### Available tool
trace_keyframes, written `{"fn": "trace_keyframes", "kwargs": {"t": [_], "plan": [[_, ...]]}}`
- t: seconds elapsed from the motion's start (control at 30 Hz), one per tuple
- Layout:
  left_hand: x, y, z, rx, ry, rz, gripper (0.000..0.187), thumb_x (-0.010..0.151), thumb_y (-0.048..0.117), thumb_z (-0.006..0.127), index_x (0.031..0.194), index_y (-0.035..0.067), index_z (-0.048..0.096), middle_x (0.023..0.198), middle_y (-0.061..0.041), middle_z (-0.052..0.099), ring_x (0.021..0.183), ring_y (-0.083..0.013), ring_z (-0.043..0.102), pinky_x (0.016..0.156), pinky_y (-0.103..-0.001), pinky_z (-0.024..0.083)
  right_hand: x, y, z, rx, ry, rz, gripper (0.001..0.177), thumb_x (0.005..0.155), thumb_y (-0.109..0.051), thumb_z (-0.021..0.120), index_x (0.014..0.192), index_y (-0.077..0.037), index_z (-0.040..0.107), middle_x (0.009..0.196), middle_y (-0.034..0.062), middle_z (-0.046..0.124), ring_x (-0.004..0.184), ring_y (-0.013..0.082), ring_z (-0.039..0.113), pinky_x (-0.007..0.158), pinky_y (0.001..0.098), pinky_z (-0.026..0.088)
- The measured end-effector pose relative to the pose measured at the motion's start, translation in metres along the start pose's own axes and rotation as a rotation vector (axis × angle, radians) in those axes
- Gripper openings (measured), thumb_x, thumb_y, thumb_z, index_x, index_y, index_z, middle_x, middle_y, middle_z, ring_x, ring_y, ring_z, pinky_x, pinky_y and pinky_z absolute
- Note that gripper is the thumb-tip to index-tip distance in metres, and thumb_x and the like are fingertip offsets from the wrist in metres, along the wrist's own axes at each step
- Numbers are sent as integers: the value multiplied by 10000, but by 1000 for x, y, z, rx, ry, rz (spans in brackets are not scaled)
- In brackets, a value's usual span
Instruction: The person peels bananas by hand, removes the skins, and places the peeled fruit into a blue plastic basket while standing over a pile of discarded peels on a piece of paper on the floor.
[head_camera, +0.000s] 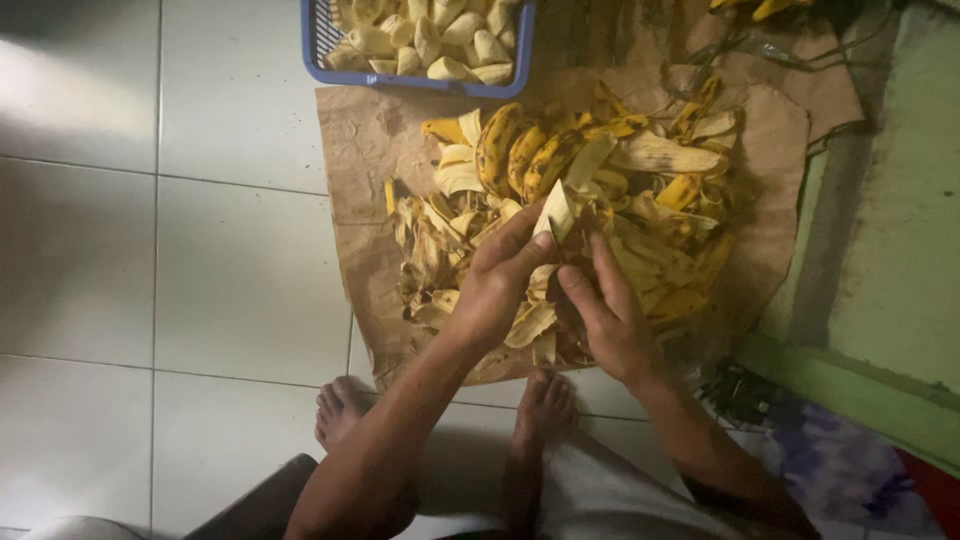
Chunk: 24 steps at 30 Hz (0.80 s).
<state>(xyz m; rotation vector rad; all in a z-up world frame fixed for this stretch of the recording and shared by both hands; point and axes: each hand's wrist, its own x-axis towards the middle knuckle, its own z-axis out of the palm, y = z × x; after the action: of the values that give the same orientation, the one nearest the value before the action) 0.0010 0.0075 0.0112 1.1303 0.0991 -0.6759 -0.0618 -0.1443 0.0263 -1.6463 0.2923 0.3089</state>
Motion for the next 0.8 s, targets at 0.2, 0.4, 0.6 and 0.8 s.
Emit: {"fn": "trace_keyframes", "kwargs": {"t": [0.2, 0.4, 0.6, 0.8], "plan": [[0, -14, 3, -12, 28, 8, 571, 1006, 236, 659, 1479, -47, 510, 1349, -187, 665, 1240, -242, 609, 1079, -380, 466, 13, 12, -3, 16, -29, 24, 624, 1076, -298, 457, 1628, -54, 299, 1518, 166, 519, 1343, 212, 507, 1106, 350, 411], [61, -3, -61, 581, 282, 142, 455, 1055, 292, 616, 1412, 11, 584, 1187, -179, 733, 1026, -214, 695, 916, -415, 616, -2, 26, -2, -6, -5, 110, 655, 1093, -247, 489, 1664, -105, 202, 1295, 120, 584, 1039, 162, 571, 858, 321, 473], [176, 60, -174, 884, 345, 415, 331, 1080, 119, 591, 1377, -21, 544, 1258, -203, 722, 1129, -243, 744, 836, -309, 643, -9, 14, -6, 198, -39, 150, 695, 1054, -306, 447, 1664, -113, 175, 867, 57, 647, 586, 102, 550, 511, 277, 500], [173, 38, -116, 1388, 248, 960, 259, 922, 75, 687, 1179, 58, 717, 1275, -195, 693, 1169, -334, 636, 920, -395, 603, -14, 7, -21, 347, 127, 126, 729, 1036, -428, 435, 1632, -65, 221, 847, 57, 643, 574, 110, 539, 472, 282, 469]]}}
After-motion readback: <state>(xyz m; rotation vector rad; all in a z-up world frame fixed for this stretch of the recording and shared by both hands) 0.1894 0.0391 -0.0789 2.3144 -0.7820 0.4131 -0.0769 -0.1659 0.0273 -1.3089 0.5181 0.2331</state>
